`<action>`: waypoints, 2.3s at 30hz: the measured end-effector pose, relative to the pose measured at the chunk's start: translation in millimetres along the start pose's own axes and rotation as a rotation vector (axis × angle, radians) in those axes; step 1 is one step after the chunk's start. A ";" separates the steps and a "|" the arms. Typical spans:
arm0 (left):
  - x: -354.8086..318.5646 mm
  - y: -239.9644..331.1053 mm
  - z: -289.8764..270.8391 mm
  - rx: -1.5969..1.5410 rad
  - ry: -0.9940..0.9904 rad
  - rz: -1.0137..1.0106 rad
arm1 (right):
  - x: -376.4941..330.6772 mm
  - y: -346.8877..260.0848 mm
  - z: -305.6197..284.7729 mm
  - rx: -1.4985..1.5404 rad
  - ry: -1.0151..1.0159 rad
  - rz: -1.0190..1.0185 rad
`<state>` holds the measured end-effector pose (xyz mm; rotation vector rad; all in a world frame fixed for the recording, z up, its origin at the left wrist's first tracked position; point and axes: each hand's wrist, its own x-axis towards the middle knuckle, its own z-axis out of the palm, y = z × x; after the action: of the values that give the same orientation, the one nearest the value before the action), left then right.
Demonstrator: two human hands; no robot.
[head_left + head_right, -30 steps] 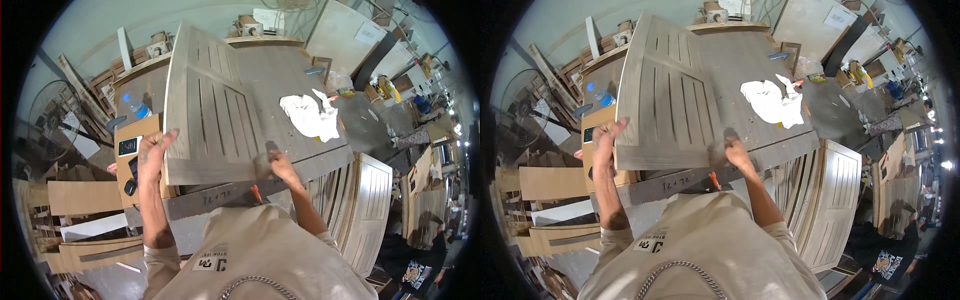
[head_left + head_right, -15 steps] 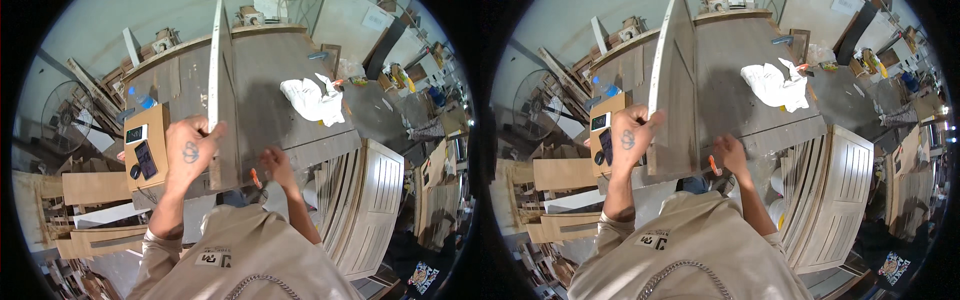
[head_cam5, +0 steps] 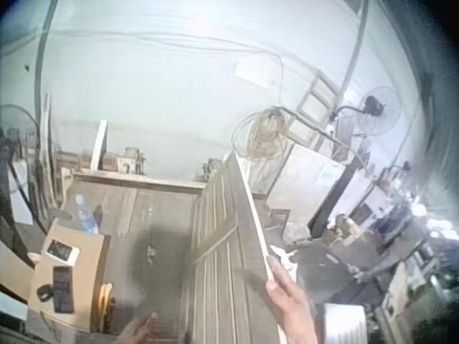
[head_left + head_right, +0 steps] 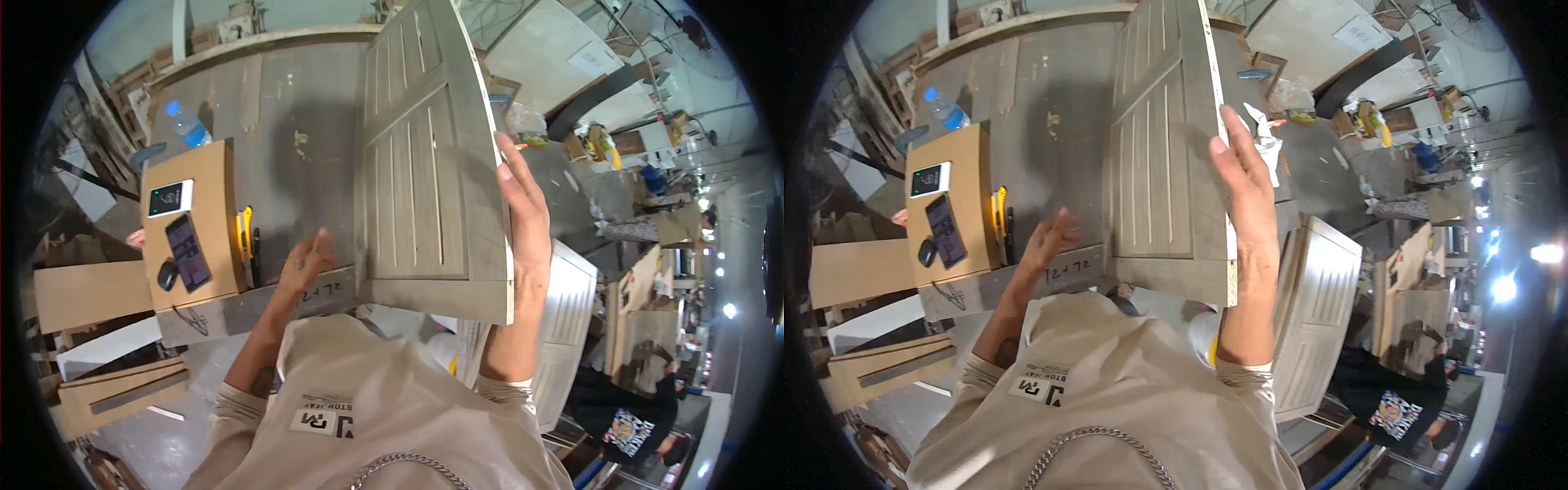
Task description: The person takes wooden slatted panels from a stack, places them on a workbench, and wipes the surfaces and edges with a white cloth.
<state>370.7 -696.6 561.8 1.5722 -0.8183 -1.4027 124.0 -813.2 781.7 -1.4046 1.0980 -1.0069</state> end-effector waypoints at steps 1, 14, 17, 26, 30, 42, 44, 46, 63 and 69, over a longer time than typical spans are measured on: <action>10.3 -30.3 -7.4 0.058 -0.121 -0.069 | 2.4 3.7 1.3 0.209 0.066 0.019; 67.6 -77.9 3.4 -0.098 -0.404 -0.140 | 5.4 2.0 29.6 0.159 0.247 0.275; 85.1 -87.4 8.5 -0.173 -0.321 -0.119 | 5.0 -12.7 39.5 0.173 0.272 0.332; 106.1 -122.7 41.2 -0.195 -0.306 -0.222 | 6.5 -11.2 60.7 -0.122 0.281 0.288; 86.1 -78.7 36.3 -0.190 -0.306 -0.222 | 2.7 -10.6 58.2 -0.179 0.294 0.276; -0.6 21.0 52.4 0.203 -0.708 0.128 | 4.6 -13.3 66.4 -0.192 0.344 0.326; -0.2 21.3 52.1 0.203 -0.709 0.108 | 3.8 -7.2 59.2 -0.178 0.263 0.291; 0.5 23.1 50.2 0.205 -0.703 0.084 | 3.7 -11.2 59.9 -0.187 0.261 0.308; 13.7 0.3 31.0 -0.005 -0.815 -0.049 | 3.9 -12.1 60.7 -0.279 0.233 0.267; 49.0 -61.5 7.9 -0.151 -0.412 0.009 | 2.5 -14.4 70.1 -0.190 0.284 0.315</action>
<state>366.4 -715.6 485.2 1.1791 -0.9298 -1.7698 193.9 -799.3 788.6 -1.2065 1.6051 -0.9060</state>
